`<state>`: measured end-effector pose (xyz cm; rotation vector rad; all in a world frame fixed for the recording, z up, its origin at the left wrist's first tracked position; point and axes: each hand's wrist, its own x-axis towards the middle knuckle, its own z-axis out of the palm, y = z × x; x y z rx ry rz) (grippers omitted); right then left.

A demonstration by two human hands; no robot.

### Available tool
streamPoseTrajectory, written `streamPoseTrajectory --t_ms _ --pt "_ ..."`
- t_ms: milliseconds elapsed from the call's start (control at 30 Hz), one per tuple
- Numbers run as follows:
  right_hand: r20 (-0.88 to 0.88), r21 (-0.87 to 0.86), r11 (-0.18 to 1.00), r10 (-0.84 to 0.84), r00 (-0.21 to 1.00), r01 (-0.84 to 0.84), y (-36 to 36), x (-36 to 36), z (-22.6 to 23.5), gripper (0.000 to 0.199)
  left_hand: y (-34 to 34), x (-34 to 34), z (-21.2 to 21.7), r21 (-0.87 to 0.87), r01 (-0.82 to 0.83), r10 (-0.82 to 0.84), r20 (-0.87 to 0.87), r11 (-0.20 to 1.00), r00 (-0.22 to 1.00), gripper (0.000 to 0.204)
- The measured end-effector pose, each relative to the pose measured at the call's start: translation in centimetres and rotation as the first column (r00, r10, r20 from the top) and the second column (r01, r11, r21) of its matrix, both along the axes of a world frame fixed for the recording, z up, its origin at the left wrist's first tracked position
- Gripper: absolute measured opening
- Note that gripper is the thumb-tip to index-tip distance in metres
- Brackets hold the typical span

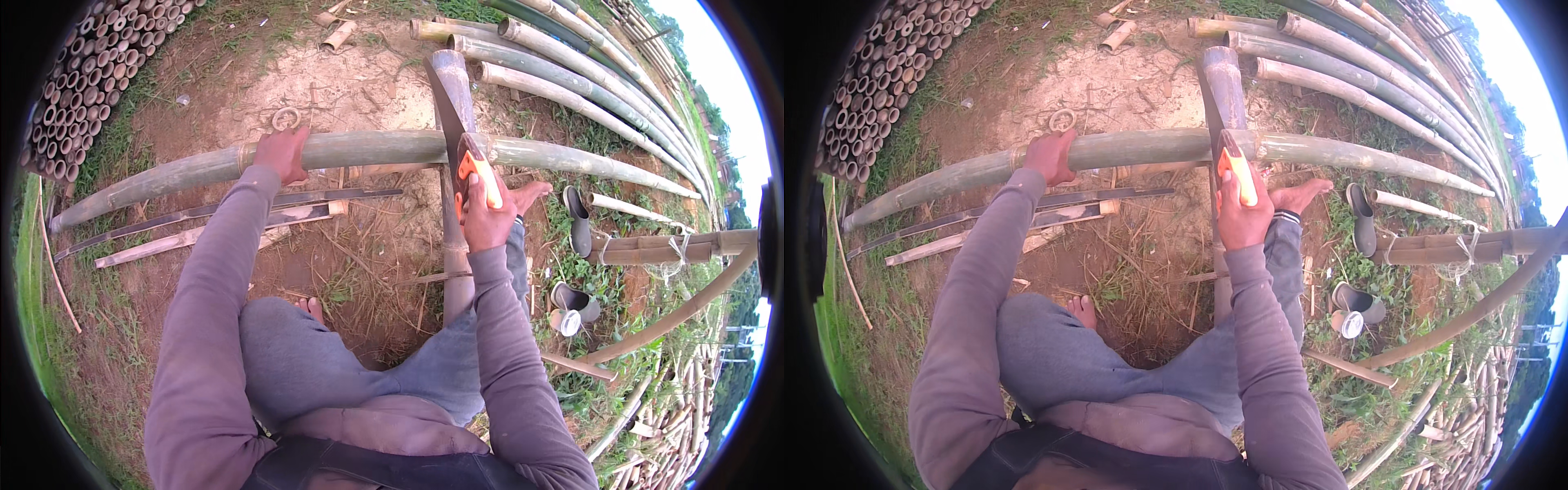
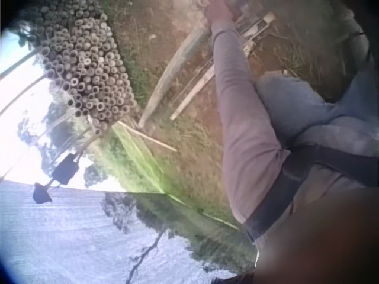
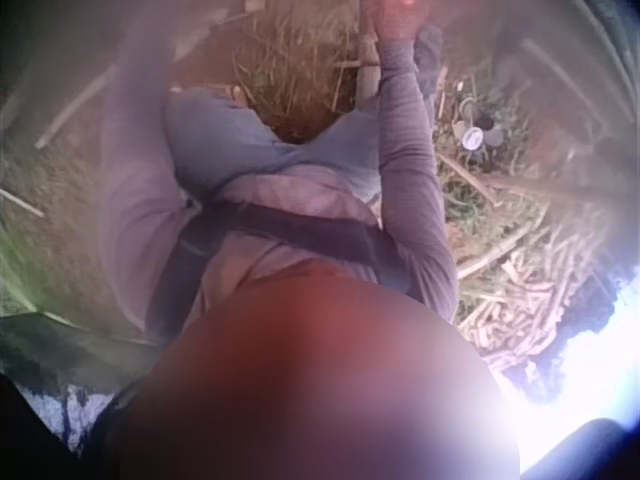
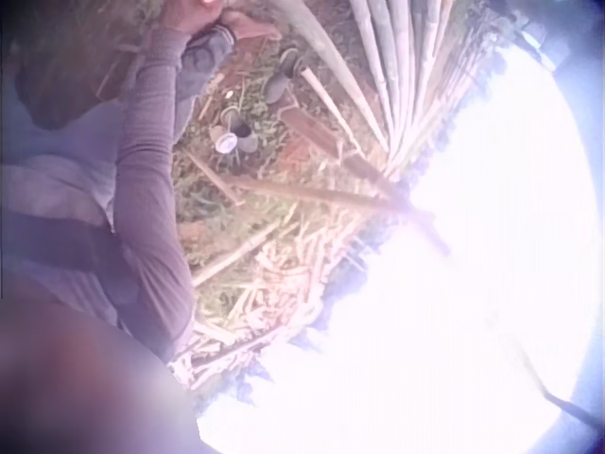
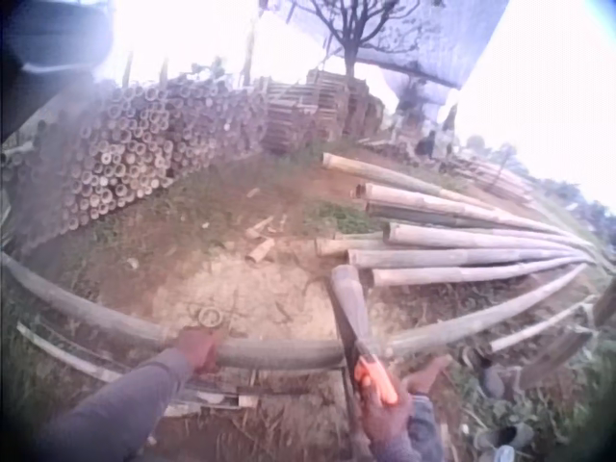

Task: The person sits on the ground and uses a hand saw to cut long bamboo poles into shorter sections. They repeatedly position the bamboo on a support, saw through it, and set the cut pieces aside.

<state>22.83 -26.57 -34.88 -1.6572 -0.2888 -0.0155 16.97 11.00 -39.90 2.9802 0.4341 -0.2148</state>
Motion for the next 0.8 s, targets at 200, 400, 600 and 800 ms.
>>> streamPoseTrajectory --t_ms 200,400,600,800 --pt "-0.115 -0.034 0.99 -0.137 0.984 0.134 -6.2 -9.4 -1.1 0.047 -0.1 -0.1 0.9 -0.014 -0.015 0.014 -0.048 1.0 0.999 0.072" --pt "-0.054 -0.021 0.999 -0.049 0.997 0.048 -9.8 -16.4 -0.3 0.061 0.3 -0.1 -0.9 0.004 0.005 -0.005 -0.014 1.0 1.0 0.071" --pt "-0.089 -0.058 0.998 -0.041 0.995 0.036 1.9 4.3 -0.6 0.036 0.0 -0.1 0.5 0.002 -0.023 0.023 -0.034 1.0 0.999 0.073" --pt "-0.079 -0.084 0.987 -0.141 0.987 0.134 -8.9 -13.8 -2.4 0.054 0.3 -0.3 -0.5 -0.026 0.002 -0.002 -0.001 1.0 1.0 0.073"
